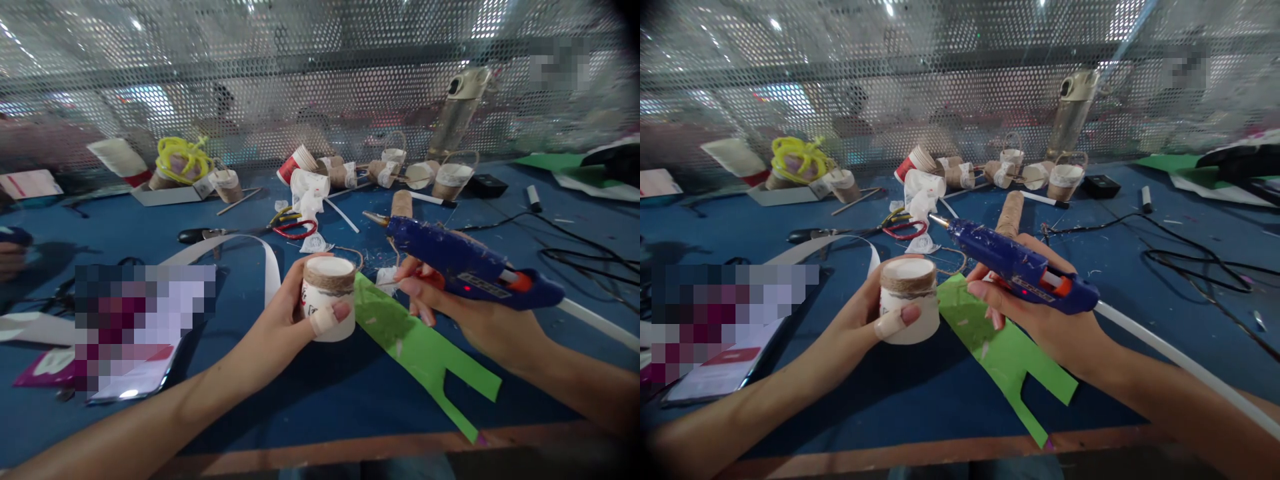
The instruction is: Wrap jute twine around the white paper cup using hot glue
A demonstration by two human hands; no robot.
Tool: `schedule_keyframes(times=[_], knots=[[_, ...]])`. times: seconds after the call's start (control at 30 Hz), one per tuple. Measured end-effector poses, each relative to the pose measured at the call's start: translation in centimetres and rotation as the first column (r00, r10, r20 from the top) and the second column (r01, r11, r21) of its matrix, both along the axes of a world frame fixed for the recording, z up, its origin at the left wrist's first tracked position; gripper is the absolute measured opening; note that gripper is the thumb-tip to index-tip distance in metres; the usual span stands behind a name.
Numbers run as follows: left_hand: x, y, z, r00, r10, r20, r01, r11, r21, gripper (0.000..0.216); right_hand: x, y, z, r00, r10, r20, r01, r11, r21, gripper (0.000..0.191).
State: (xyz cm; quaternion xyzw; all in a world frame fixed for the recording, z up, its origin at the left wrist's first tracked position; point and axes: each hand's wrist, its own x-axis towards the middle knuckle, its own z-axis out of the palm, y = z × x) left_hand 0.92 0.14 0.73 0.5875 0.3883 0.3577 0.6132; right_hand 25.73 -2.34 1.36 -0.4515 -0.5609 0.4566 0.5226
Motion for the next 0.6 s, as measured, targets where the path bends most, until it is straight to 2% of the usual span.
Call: schedule_keyframes(times=[0.27,0.6], knots=[[-0.6,0.1,-0.6,1.0,-0.02,0.019,0.019,1.0,0.017,0.054,-0.2,0.1,0.6,0.999,0.029,-0.028,-0.032,0.993,-0.109,0.029],[-0.7,0.1,-1.3,0.989,-0.063,0.135,0.073,0.995,-0.074,0.042,0.3,0.5,-1.3,0.998,0.003,0.06,0.011,0.974,-0.228,0.031]])
